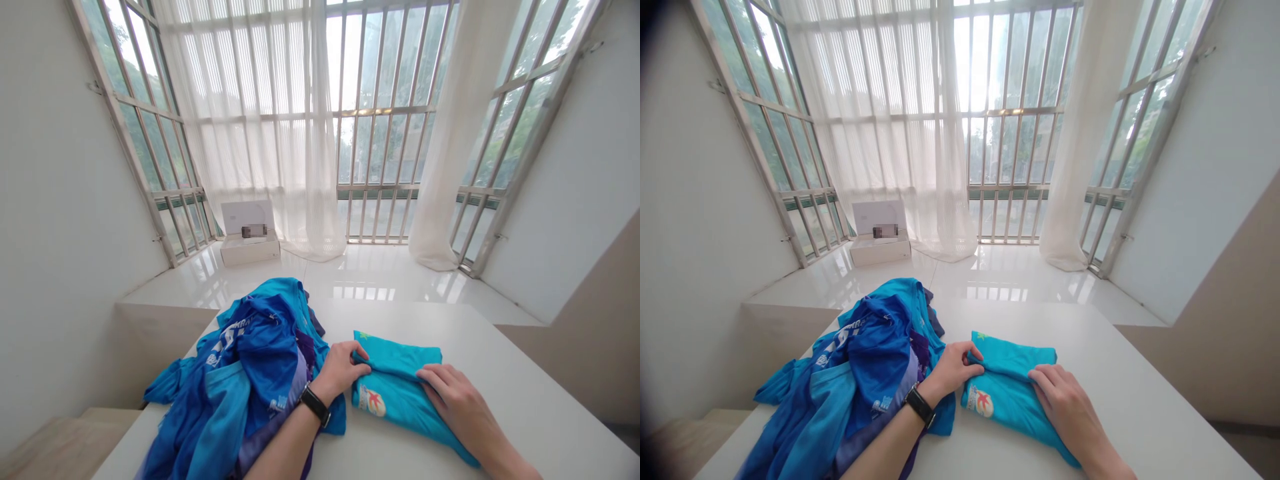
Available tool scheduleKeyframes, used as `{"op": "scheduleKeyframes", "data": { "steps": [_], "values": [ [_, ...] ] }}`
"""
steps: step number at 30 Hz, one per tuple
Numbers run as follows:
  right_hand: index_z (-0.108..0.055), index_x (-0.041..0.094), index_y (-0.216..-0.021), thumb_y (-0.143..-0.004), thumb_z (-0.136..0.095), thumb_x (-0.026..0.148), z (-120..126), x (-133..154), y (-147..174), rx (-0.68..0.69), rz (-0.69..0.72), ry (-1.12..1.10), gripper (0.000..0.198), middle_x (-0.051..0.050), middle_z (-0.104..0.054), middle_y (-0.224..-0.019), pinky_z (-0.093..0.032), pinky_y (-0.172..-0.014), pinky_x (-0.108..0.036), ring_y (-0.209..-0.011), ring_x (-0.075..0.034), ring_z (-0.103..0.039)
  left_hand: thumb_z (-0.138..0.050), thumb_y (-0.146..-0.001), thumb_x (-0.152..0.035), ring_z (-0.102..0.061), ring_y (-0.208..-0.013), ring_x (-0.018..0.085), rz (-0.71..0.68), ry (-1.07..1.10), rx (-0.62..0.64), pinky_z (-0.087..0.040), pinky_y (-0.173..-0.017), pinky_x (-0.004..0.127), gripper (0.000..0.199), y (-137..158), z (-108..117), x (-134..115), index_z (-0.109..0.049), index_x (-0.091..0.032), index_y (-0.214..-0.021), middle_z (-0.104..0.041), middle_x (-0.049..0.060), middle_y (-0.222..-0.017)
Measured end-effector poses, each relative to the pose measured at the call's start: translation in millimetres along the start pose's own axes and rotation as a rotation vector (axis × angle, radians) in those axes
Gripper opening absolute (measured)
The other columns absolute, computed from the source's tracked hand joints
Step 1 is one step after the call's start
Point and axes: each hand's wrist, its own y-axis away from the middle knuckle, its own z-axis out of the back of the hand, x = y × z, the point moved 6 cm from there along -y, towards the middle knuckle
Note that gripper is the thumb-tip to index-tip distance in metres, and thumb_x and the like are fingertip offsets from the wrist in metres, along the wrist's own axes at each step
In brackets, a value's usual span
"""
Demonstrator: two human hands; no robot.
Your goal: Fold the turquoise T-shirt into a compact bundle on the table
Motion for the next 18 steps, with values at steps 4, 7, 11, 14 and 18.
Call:
{"op": "scheduleKeyframes", "data": {
  "steps": [4,7,11,14,18],
  "values": [
    [-0.069,0.027,-0.101,-0.097,-0.048,0.036,0.6,-2.2,0.3,-0.018,0.028,0.020,0.023,-0.005,-0.072,-0.102,-0.054,-0.082,-0.037,-0.089,-0.022,-0.067,-0.076,-0.068,-0.026,-0.054,-0.063,0.014,-0.012,0.001,-0.013,-0.041,-0.064,0.024,0.018,1.1,0.0,0.5,-0.075,-0.019,-0.085,-0.064,-0.002,-0.068],
    [-0.069,0.027,-0.101,-0.096,-0.048,0.036,0.3,-4.4,0.7,-0.006,0.009,0.028,0.023,-0.006,-0.072,-0.102,-0.054,-0.083,-0.037,-0.091,-0.022,-0.067,-0.077,-0.067,-0.025,-0.054,-0.063,0.013,-0.013,0.014,-0.013,-0.041,-0.064,0.024,0.018,0.6,-0.1,1.8,-0.075,-0.019,-0.085,-0.064,-0.002,-0.069],
    [-0.068,0.026,-0.100,-0.095,-0.048,0.039,0.7,-7.6,2.5,0.023,-0.063,0.044,0.024,-0.007,-0.071,-0.102,-0.054,-0.084,-0.039,-0.092,-0.024,-0.066,-0.078,-0.065,-0.023,-0.055,-0.063,0.013,-0.008,0.039,-0.008,-0.042,-0.064,0.024,0.020,-0.1,0.9,2.1,-0.074,-0.018,-0.085,-0.066,-0.002,-0.072],
    [-0.068,0.026,-0.098,-0.095,-0.048,0.042,2.0,-8.9,4.0,0.013,-0.087,0.065,0.026,-0.007,-0.071,-0.100,-0.054,-0.082,-0.039,-0.091,-0.024,-0.067,-0.079,-0.064,-0.022,-0.055,-0.062,0.012,-0.002,0.061,-0.003,-0.043,-0.062,0.023,0.022,-0.3,1.6,1.7,-0.074,-0.018,-0.085,-0.065,-0.002,-0.071],
    [-0.069,0.027,-0.097,-0.097,-0.043,0.045,3.0,-10.1,6.4,-0.032,-0.060,0.101,0.032,-0.007,-0.072,-0.099,-0.055,-0.078,-0.036,-0.087,-0.023,-0.068,-0.080,-0.063,-0.023,-0.056,-0.062,0.013,-0.009,0.061,-0.011,-0.044,-0.062,0.023,0.024,-0.7,1.1,2.5,-0.073,-0.018,-0.085,-0.066,-0.002,-0.072]
  ]
}}
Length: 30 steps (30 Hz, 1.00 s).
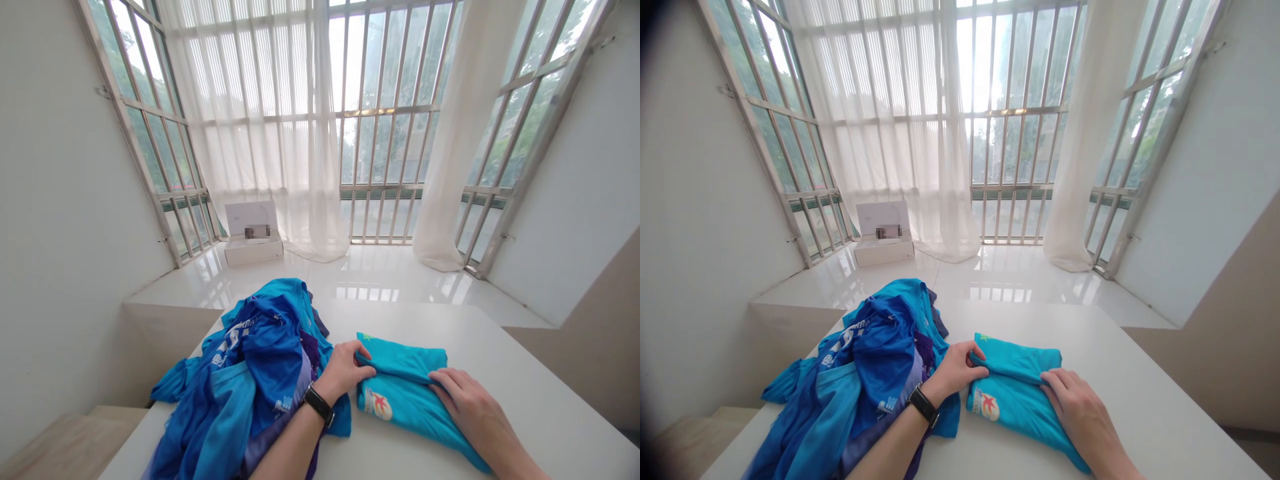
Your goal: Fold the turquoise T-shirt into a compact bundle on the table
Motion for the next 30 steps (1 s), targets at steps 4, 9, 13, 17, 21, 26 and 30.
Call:
{"op": "scheduleKeyframes", "data": {
  "steps": [4,9,13,17,21,26,30],
  "values": [
    [-0.069,0.028,-0.100,-0.099,-0.036,0.042,0.5,-3.3,4.0,-0.040,0.048,0.043,0.037,-0.006,-0.072,-0.100,-0.056,-0.077,-0.033,-0.086,-0.021,-0.068,-0.080,-0.064,-0.023,-0.057,-0.063,0.013,-0.021,-0.009,0.004,-0.045,-0.064,0.023,0.021,-0.5,-1.6,1.5,-0.073,-0.018,-0.083,-0.068,-0.002,-0.073],
    [-0.070,0.030,-0.100,-0.097,-0.037,0.034,-2.8,-13.5,7.6,-0.010,0.021,0.052,0.033,-0.005,-0.072,-0.104,-0.057,-0.076,-0.031,-0.088,-0.020,-0.069,-0.081,-0.065,-0.024,-0.058,-0.063,0.013,-0.014,-0.012,0.017,-0.044,-0.064,0.022,0.019,-0.7,-1.8,1.6,-0.074,-0.018,-0.081,-0.068,-0.002,-0.071],
    [-0.071,0.030,-0.099,-0.094,-0.039,0.031,-5.5,-19.8,7.7,0.023,-0.022,0.001,0.032,-0.004,-0.073,-0.104,-0.057,-0.077,-0.032,-0.090,-0.021,-0.069,-0.081,-0.065,-0.024,-0.057,-0.063,0.013,-0.007,-0.023,0.025,-0.044,-0.064,0.022,0.018,-0.2,-1.7,1.3,-0.075,-0.019,-0.082,-0.067,-0.002,-0.071],
    [-0.070,0.031,-0.095,-0.092,-0.039,0.033,-6.4,-20.5,7.3,0.089,-0.100,-0.078,0.031,-0.003,-0.071,-0.104,-0.057,-0.077,-0.031,-0.090,-0.021,-0.069,-0.078,-0.069,-0.028,-0.057,-0.066,0.013,-0.005,-0.062,0.052,-0.044,-0.065,0.023,0.018,0.2,-3.3,1.9,-0.074,-0.020,-0.084,-0.066,-0.002,-0.073],
    [-0.066,0.031,-0.090,-0.092,-0.036,0.035,-5.6,-18.3,7.6,0.151,-0.216,-0.105,0.031,-0.002,-0.069,-0.105,-0.055,-0.071,-0.028,-0.086,-0.019,-0.068,-0.076,-0.072,-0.032,-0.060,-0.075,0.016,-0.011,-0.161,0.064,-0.047,-0.072,0.026,0.019,1.8,-3.0,-1.7,-0.074,-0.022,-0.088,-0.063,0.000,-0.086],
    [-0.065,0.031,-0.088,-0.091,-0.034,0.036,-6.6,-14.4,6.8,0.209,-0.218,-0.100,0.031,-0.002,-0.069,-0.101,-0.053,-0.059,-0.025,-0.072,-0.016,-0.068,-0.074,-0.075,-0.034,-0.059,-0.099,0.022,-0.061,-0.310,0.016,-0.049,-0.088,0.033,0.015,5.9,1.7,-11.9,-0.075,-0.025,-0.087,-0.056,0.006,-0.107],
    [-0.065,0.030,-0.087,-0.092,-0.033,0.038,-5.1,-13.9,7.7,0.221,-0.184,-0.140,0.033,-0.004,-0.069,-0.099,-0.053,-0.057,-0.024,-0.070,-0.016,-0.069,-0.074,-0.077,-0.031,-0.050,-0.119,0.027,-0.204,-0.406,-0.022,-0.043,-0.102,0.039,0.009,9.1,4.4,-20.3,-0.075,-0.025,-0.083,-0.053,0.006,-0.129]
  ]
}}
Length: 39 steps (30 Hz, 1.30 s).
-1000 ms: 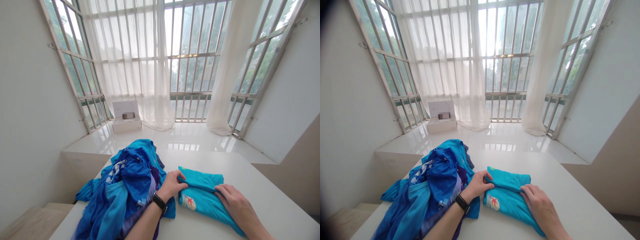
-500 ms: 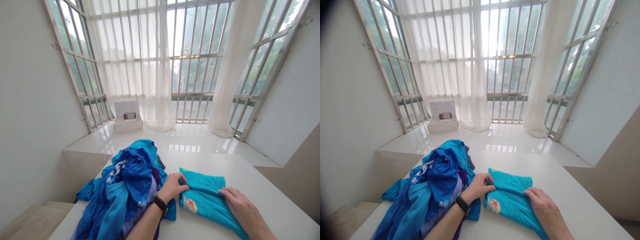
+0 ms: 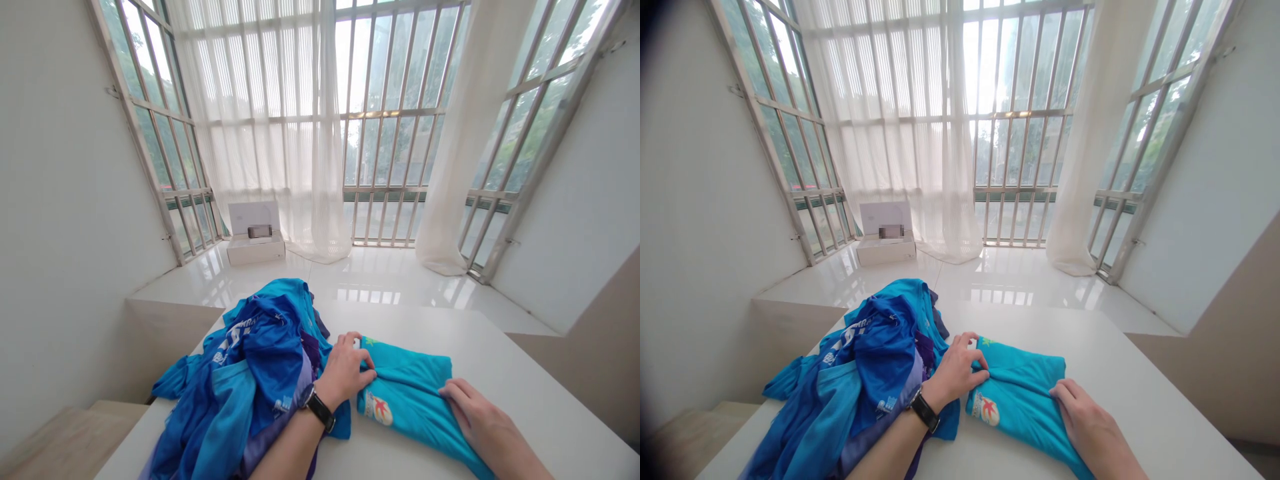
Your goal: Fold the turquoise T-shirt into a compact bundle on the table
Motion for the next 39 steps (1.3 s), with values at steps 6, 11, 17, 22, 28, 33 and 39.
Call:
{"op": "scheduleKeyframes", "data": {
  "steps": [6,11,17,22,28,33,39],
  "values": [
    [-0.063,0.027,-0.089,-0.095,-0.034,0.041,1.6,7.6,5.8,0.010,0.045,-0.065,0.032,-0.006,-0.067,-0.098,-0.054,-0.064,-0.026,-0.077,-0.018,-0.067,-0.059,-0.087,-0.028,-0.042,-0.132,0.035,-0.126,-0.301,0.042,-0.042,-0.104,0.051,0.018,-5.2,-1.2,-29.3,-0.074,-0.018,-0.087,-0.053,0.014,-0.136],
    [-0.062,0.026,-0.086,-0.096,-0.035,0.042,3.9,10.3,3.4,0.041,0.030,-0.124,0.033,-0.005,-0.064,-0.091,-0.053,-0.068,-0.029,-0.077,-0.018,-0.065,-0.043,-0.097,-0.047,-0.035,-0.140,0.034,-0.251,-0.279,0.088,-0.032,-0.114,0.052,0.047,-14.5,-27.6,-66.1,-0.061,-0.012,-0.123,-0.046,0.018,-0.146],
    [-0.065,0.026,-0.085,-0.095,-0.033,0.052,12.4,14.8,-1.9,0.092,-0.009,-0.268,0.042,-0.004,-0.064,-0.089,-0.052,-0.072,-0.030,-0.075,-0.018,-0.063,-0.036,-0.098,-0.057,-0.035,-0.140,0.034,-0.234,-0.176,0.159,-0.024,-0.118,0.054,0.061,-11.0,-56.0,-56.9,-0.045,-0.016,-0.141,-0.043,0.015,-0.150],
    [-0.060,0.027,-0.076,-0.085,-0.049,0.062,18.4,23.5,0.7,-0.013,-0.034,-0.191,0.038,-0.002,-0.064,-0.087,-0.052,-0.069,-0.028,-0.079,-0.019,-0.064,-0.038,-0.098,-0.057,-0.037,-0.139,0.032,-0.220,-0.165,0.115,-0.024,-0.119,0.051,0.057,-8.9,-54.3,-53.0,-0.048,-0.019,-0.139,-0.046,0.013,-0.148],
    [-0.062,0.027,-0.078,-0.088,-0.049,0.059,11.2,23.1,-2.1,0.051,-0.018,-0.239,0.036,-0.003,-0.065,-0.085,-0.054,-0.072,-0.029,-0.079,-0.020,-0.065,-0.034,-0.099,-0.056,-0.035,-0.139,0.032,-0.237,-0.173,0.120,-0.023,-0.118,0.052,0.058,-7.8,-55.0,-55.4,-0.045,-0.018,-0.142,-0.044,0.014,-0.150],
    [-0.063,0.027,-0.080,-0.088,-0.050,0.056,5.5,22.7,-7.4,0.119,-0.014,-0.263,0.033,-0.001,-0.064,-0.082,-0.053,-0.073,-0.029,-0.078,-0.019,-0.064,-0.031,-0.100,-0.056,-0.035,-0.139,0.033,-0.241,-0.172,0.126,-0.024,-0.117,0.053,0.057,-6.5,-55.4,-54.4,-0.043,-0.023,-0.145,-0.043,0.012,-0.151],
    [-0.052,0.024,-0.072,-0.089,-0.048,0.058,4.5,14.3,-10.8,0.153,-0.036,-0.280,0.038,0.001,-0.061,-0.073,-0.050,-0.067,-0.027,-0.069,-0.017,-0.059,-0.025,-0.099,-0.061,-0.033,-0.140,0.034,-0.243,-0.139,0.150,-0.022,-0.116,0.056,0.056,-6.7,-57.6,-52.4,-0.043,-0.034,-0.146,-0.040,0.009,-0.153]
  ]
}}
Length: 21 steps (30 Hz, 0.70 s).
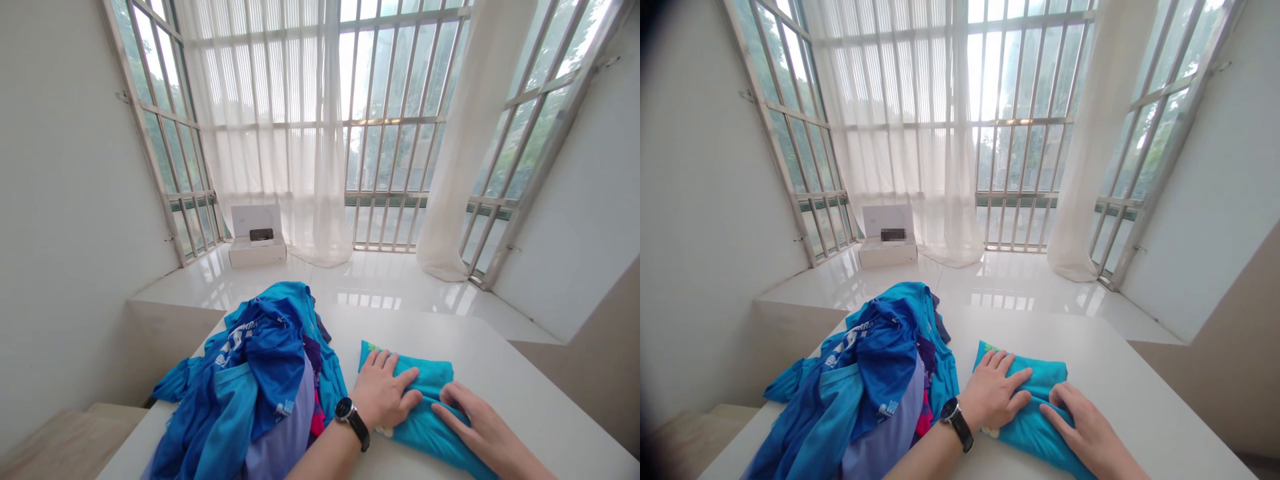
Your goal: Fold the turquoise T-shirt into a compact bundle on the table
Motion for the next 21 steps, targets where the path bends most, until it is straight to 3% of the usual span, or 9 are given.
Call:
{"op": "scheduleKeyframes", "data": {
  "steps": [7,11,13,15,18,21],
  "values": [
    [-0.055,0.026,-0.072,-0.088,-0.047,0.059,-1.4,-23.1,1.2,0.034,-0.103,0.064,0.037,0.002,-0.065,-0.067,-0.049,-0.061,-0.027,-0.063,-0.017,-0.061,-0.032,-0.095,-0.067,-0.030,-0.141,0.037,-0.023,0.043,0.057,-0.020,-0.115,0.059,0.061,-0.2,-0.3,1.3,-0.043,-0.035,-0.145,-0.036,0.009,-0.155],
    [-0.058,0.026,-0.070,-0.090,-0.042,0.053,10.7,-11.4,-0.6,-0.143,-0.064,0.335,0.037,-0.003,-0.067,-0.071,-0.051,-0.061,-0.033,-0.069,-0.022,-0.064,-0.036,-0.096,-0.064,-0.031,-0.141,0.037,-0.021,0.034,0.047,-0.020,-0.115,0.059,0.057,-0.2,-0.8,1.1,-0.044,-0.035,-0.145,-0.037,0.008,-0.155],
    [-0.065,0.025,-0.083,-0.093,-0.037,0.049,11.7,7.8,-4.6,-0.267,0.012,0.411,0.038,-0.007,-0.070,-0.085,-0.054,-0.073,-0.039,-0.082,-0.025,-0.066,-0.036,-0.096,-0.062,-0.032,-0.140,0.037,-0.016,0.014,0.034,-0.021,-0.115,0.058,0.055,-0.3,-1.4,0.5,-0.044,-0.036,-0.144,-0.038,0.007,-0.154],
    [-0.068,0.022,-0.105,-0.095,-0.036,0.049,1.5,26.6,-11.4,-0.301,0.084,0.414,0.043,-0.011,-0.071,-0.108,-0.053,-0.090,-0.042,-0.102,-0.027,-0.065,-0.036,-0.097,-0.058,-0.033,-0.140,0.035,-0.011,-0.015,0.016,-0.022,-0.115,0.057,0.052,-0.8,-1.4,-0.5,-0.045,-0.035,-0.143,-0.040,0.007,-0.153],
    [-0.060,0.016,-0.130,-0.095,-0.039,0.056,-27.3,38.5,-22.5,-0.208,0.149,0.424,0.058,-0.014,-0.059,-0.138,-0.045,-0.106,-0.046,-0.128,-0.029,-0.053,-0.041,-0.097,-0.048,-0.035,-0.139,0.034,-0.028,-0.067,0.020,-0.023,-0.115,0.054,0.052,-1.9,-2.0,-2.8,-0.044,-0.029,-0.146,-0.041,0.011,-0.152],
    [-0.049,0.011,-0.142,-0.094,-0.036,0.061,-50.8,22.4,-27.1,-0.094,0.121,0.443,0.070,-0.015,-0.048,-0.148,-0.040,-0.112,-0.050,-0.138,-0.031,-0.044,-0.040,-0.098,-0.045,-0.036,-0.139,0.034,-0.047,-0.093,0.030,-0.024,-0.115,0.053,0.053,-2.2,-1.3,-3.6,-0.041,-0.027,-0.147,-0.041,0.012,-0.151]
  ]
}}
